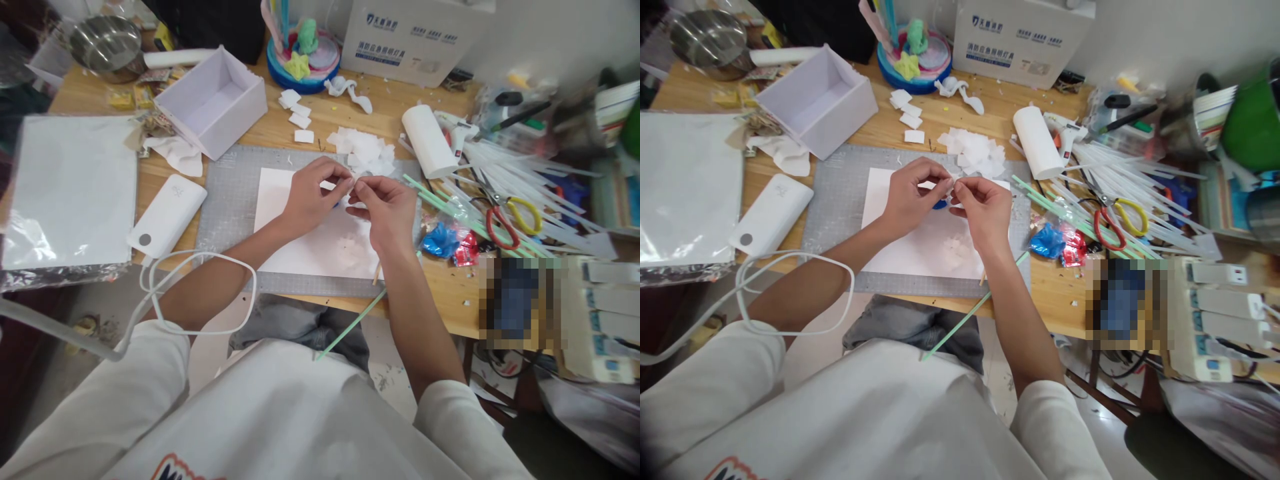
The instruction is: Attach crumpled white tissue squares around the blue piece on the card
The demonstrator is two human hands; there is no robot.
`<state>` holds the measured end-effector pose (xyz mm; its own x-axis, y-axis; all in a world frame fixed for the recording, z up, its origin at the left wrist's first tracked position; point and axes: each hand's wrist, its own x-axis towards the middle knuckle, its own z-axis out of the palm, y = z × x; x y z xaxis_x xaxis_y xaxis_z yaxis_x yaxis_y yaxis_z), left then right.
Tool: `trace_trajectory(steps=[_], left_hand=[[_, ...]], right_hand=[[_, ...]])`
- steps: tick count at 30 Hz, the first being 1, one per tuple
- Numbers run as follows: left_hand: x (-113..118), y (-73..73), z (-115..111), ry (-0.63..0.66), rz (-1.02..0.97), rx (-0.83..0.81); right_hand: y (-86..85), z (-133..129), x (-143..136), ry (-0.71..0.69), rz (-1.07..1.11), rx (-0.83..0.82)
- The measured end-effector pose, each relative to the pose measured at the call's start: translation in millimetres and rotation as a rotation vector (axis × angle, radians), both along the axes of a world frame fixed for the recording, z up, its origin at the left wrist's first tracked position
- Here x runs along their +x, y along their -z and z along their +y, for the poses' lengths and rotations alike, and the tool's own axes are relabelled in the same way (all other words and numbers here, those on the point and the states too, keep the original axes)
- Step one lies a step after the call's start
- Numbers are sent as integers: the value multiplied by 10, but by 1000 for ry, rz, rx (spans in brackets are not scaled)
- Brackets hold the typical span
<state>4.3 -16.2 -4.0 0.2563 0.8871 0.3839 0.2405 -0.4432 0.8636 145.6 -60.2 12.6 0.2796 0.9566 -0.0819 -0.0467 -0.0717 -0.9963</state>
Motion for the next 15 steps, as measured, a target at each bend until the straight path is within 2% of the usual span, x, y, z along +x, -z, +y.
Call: trace_trajectory(steps=[15], left_hand=[[-21, 43, 30, 58, 46, 61]], right_hand=[[-2, 10, 17, 13, 11, -35]])
